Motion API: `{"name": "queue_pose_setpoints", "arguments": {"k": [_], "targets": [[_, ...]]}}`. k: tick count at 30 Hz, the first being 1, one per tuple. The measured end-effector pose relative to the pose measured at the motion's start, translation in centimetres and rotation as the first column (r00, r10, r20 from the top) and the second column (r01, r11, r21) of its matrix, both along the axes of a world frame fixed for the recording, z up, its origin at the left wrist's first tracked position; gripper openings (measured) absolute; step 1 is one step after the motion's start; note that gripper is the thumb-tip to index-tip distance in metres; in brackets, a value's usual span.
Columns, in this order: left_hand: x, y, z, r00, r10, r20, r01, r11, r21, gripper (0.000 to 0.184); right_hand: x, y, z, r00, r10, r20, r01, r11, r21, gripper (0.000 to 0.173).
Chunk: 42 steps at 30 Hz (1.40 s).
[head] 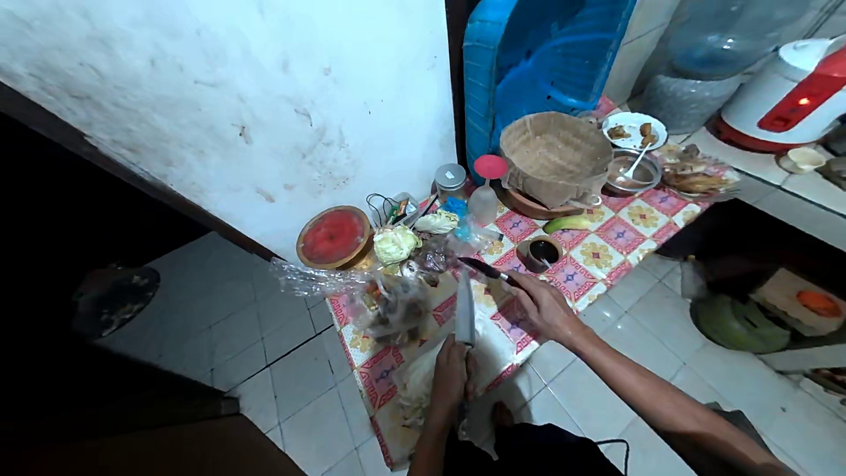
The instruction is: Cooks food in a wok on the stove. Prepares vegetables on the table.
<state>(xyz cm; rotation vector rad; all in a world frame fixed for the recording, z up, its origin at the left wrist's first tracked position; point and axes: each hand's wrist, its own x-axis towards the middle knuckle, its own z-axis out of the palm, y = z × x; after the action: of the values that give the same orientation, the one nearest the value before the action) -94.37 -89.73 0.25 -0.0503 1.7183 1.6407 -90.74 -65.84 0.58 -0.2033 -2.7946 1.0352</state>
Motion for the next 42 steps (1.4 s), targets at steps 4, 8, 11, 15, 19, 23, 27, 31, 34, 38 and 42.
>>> {"name": "queue_pose_setpoints", "arguments": {"k": [4, 8, 11, 15, 19, 23, 27, 31, 34, 38, 42], "targets": [[-0.8, -0.9, 0.4, 0.999, 0.007, -0.05, -0.008, 0.999, -0.031, 0.034, 4.4, -3.4, -1.1, 0.989, 0.129, 0.077, -0.122, 0.989, -0.082, 0.043], [1.1, 0.3, 0.5, 0.995, -0.094, -0.045, 0.091, 0.994, -0.057, 0.034, 0.2, 0.3, -1.6, 0.995, -0.072, 0.063, 0.077, 0.995, -0.069, 0.045], [0.0, -0.4, 0.8, 0.994, -0.045, -0.095, 0.037, 0.996, -0.085, 0.039, 1.3, -0.2, 1.1, 0.999, -0.007, 0.05, 0.015, 0.987, -0.162, 0.046], [-0.8, -0.5, 1.6, 0.987, -0.091, -0.131, 0.077, 0.991, -0.113, 0.036, 2.8, -2.6, -0.6, 0.995, 0.029, 0.095, -0.01, 0.982, -0.188, 0.045], [0.4, 0.1, 1.6, 0.998, -0.047, -0.033, 0.048, 0.998, 0.042, 0.037, -0.6, 1.3, 1.8, 0.982, -0.187, 0.01, 0.187, 0.979, -0.082, 0.044], [-0.4, -0.7, 0.7, 0.97, -0.051, 0.237, -0.068, 0.882, 0.466, 0.048, 1.4, 0.6, 2.4, 0.986, -0.084, -0.142, 0.061, 0.985, -0.16, 0.036], [-1.1, -1.5, -1.0, 0.879, -0.28, 0.385, -0.124, 0.646, 0.753, 0.032, 4.3, -2.9, 0.9, 0.988, 0.124, -0.086, -0.147, 0.921, -0.361, 0.042], [-0.3, -1.0, -0.8, 0.841, -0.41, 0.354, -0.029, 0.618, 0.786, 0.029, 1.8, -3.2, -0.9, 0.998, 0.058, 0.035, -0.041, 0.933, -0.358, 0.039], [0.4, -0.7, -1.2, 0.838, -0.427, 0.34, 0.018, 0.643, 0.765, 0.042, -1.1, -0.3, 0.1, 0.995, -0.095, 0.043, 0.104, 0.94, -0.325, 0.039], [-1.2, -1.6, -1.0, 0.868, -0.366, 0.336, -0.017, 0.655, 0.756, 0.045, 3.7, -4.6, 1.3, 0.994, 0.09, 0.066, -0.054, 0.905, -0.423, 0.035], [0.2, -1.0, -0.7, 0.838, -0.414, 0.355, 0.03, 0.685, 0.728, 0.049, 0.9, -1.8, -0.7, 0.994, -0.09, 0.059, 0.106, 0.915, -0.39, 0.038]]}}
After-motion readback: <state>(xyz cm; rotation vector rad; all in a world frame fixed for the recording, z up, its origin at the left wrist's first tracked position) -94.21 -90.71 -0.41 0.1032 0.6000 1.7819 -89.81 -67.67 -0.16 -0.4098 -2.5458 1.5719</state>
